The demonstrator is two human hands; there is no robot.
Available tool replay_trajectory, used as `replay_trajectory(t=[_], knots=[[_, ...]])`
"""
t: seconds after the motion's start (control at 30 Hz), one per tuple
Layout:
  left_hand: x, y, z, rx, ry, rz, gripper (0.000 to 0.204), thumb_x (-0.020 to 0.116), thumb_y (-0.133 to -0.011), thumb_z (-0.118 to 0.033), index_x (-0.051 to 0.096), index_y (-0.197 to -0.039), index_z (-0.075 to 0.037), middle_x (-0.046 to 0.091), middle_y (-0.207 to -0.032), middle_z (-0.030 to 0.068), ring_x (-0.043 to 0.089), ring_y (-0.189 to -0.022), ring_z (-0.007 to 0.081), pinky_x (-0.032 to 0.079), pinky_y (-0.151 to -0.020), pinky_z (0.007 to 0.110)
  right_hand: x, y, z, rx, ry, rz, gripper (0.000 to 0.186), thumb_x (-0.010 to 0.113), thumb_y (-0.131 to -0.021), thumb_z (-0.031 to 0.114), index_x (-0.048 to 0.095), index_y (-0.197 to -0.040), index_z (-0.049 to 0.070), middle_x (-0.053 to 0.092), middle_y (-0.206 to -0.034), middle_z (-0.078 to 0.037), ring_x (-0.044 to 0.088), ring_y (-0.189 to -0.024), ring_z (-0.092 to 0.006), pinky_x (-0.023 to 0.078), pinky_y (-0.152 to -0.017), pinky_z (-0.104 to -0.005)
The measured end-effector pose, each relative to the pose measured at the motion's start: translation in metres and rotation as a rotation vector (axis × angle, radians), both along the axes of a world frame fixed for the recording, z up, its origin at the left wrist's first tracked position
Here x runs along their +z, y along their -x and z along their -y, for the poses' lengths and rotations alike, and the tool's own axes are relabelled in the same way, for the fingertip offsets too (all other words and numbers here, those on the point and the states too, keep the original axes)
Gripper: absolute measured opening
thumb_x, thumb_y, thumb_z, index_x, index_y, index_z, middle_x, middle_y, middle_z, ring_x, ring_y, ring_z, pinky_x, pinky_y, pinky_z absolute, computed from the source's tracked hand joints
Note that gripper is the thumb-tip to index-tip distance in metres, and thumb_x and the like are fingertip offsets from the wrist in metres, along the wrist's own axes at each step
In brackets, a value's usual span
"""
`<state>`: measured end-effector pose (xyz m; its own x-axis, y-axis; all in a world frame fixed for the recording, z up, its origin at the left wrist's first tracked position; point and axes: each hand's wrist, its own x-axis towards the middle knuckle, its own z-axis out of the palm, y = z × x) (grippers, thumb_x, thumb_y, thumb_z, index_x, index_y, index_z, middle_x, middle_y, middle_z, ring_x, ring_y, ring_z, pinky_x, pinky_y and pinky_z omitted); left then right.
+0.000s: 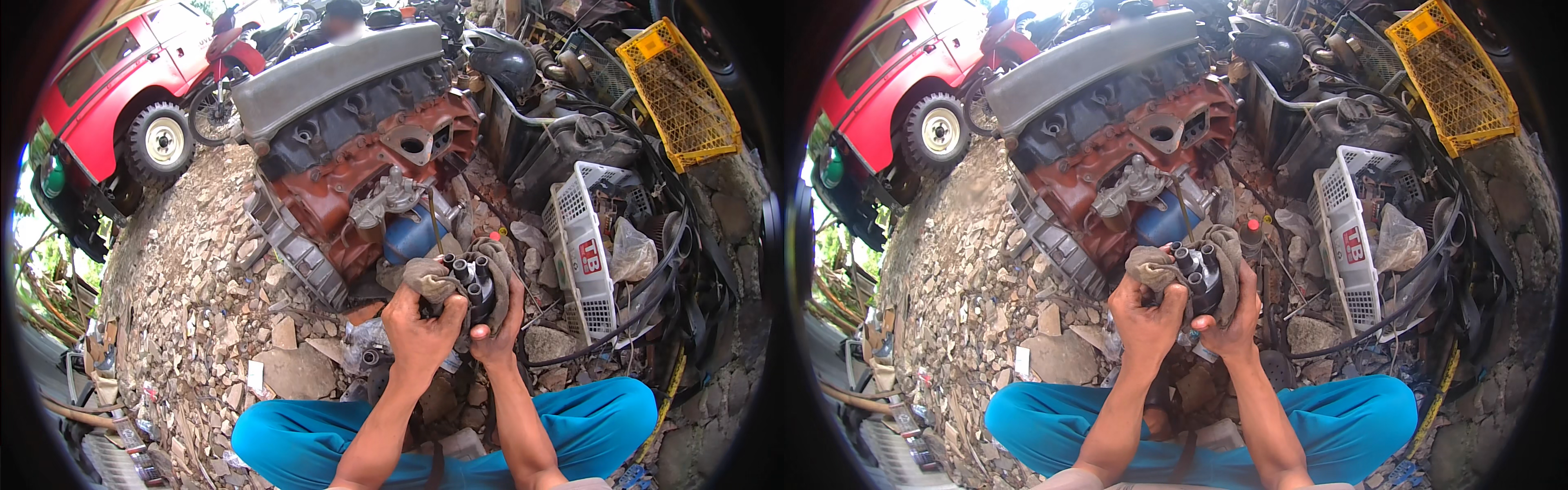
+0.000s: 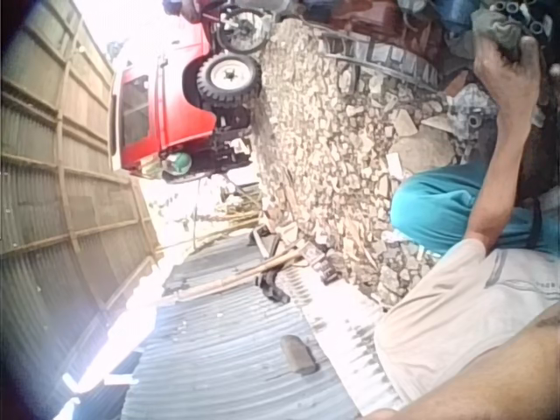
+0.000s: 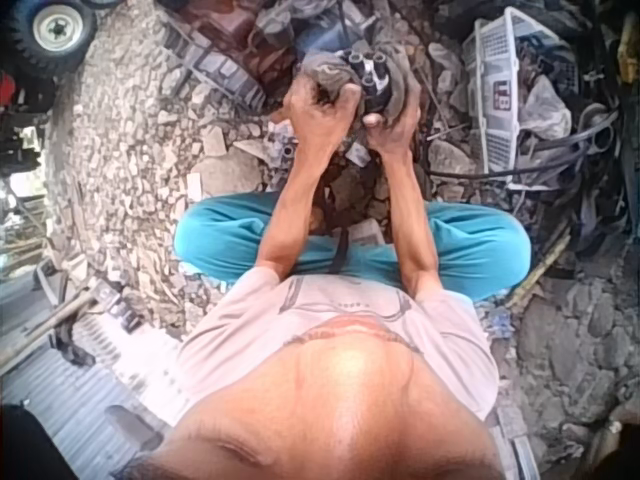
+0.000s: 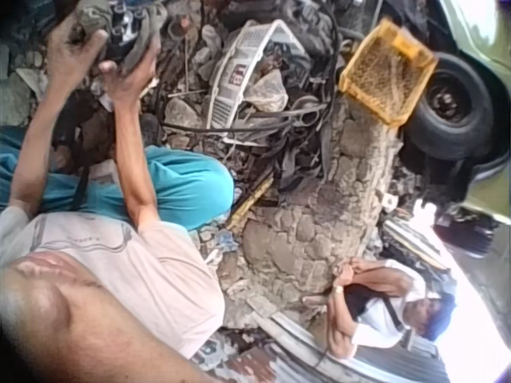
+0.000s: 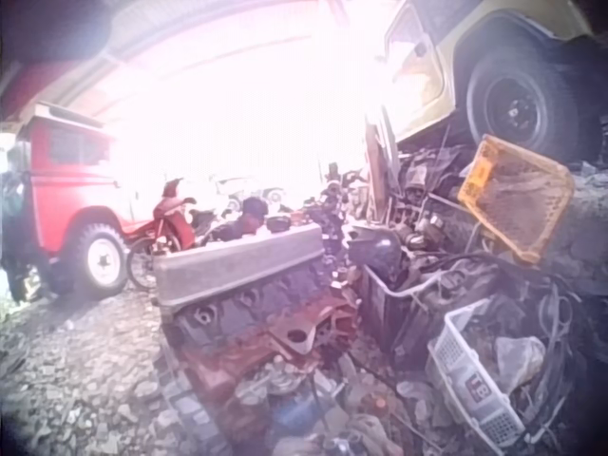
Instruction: The person sits on the ground and disassembles a cylindrical engine component, removes a small metal piece, and uses a screwdriver to adjust internal parts. The person then wipes the component with a cloth and reassembles it, placing it back into the engine block.
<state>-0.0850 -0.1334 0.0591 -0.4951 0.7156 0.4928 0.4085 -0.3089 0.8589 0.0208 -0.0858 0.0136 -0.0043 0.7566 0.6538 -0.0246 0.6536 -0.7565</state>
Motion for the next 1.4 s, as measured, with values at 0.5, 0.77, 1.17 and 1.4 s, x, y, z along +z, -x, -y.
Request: replay_trajectory(t=[0.5,0.77,1.17,1.4], knots=[[0.008,0.014,-0.004,-0.085,0.080,0.175,0.006,0.064,-0.086,-0.002,0.068,-0.084,0.002,0.066,-0.090,0.0072,0.060,-0.076,0.0126,0.047,-0.064,0.027,-0.016,-0.013,-0.006,0.206,0.334,-0.157,0.093,0.061,-0.084,0.071,0.047,-0.133,-0.008,0.057,-0.125,-0.014,0.055,-0.116,-0.0219,0.040,-0.102,-0.0347],[0.006,0.014,-0.007,-0.333,0.137,0.702,0.032,0.049,-0.094,-0.001,0.056,-0.124,0.006,0.065,-0.121,0.0171,0.063,-0.112,0.0223,0.050,-0.099,0.035,-0.010,-0.013,-0.006,0.315,0.324,-0.184,0.098,0.063,-0.081,0.073,0.047,-0.134,-0.007,0.057,-0.126,-0.012,0.053,-0.118,-0.0204,0.038,-0.103,-0.0345],[-0.011,0.026,-0.014,-0.350,0.123,0.162,0.024,0.062,-0.090,0.004,0.065,-0.114,0.007,0.072,-0.105,0.0121,0.068,-0.099,0.0160,0.052,-0.089,0.029,-0.018,-0.017,-0.007,0.488,0.483,-0.282,0.089,0.062,-0.084,0.069,0.051,-0.133,-0.005,0.058,-0.125,-0.011,0.054,-0.117,-0.0190,0.040,-0.102,-0.0327],[-0.027,0.012,-0.017,-0.032,0.105,0.106,0.024,0.060,-0.094,0.000,0.064,-0.117,0.003,0.069,-0.110,0.0092,0.066,-0.094,0.0138,0.053,-0.083,0.027,-0.023,-0.016,-0.015,0.494,0.566,-0.348,0.078,0.064,-0.088,0.060,0.052,-0.133,-0.001,0.058,-0.124,-0.009,0.054,-0.114,-0.0164,0.041,-0.100,-0.0308]])
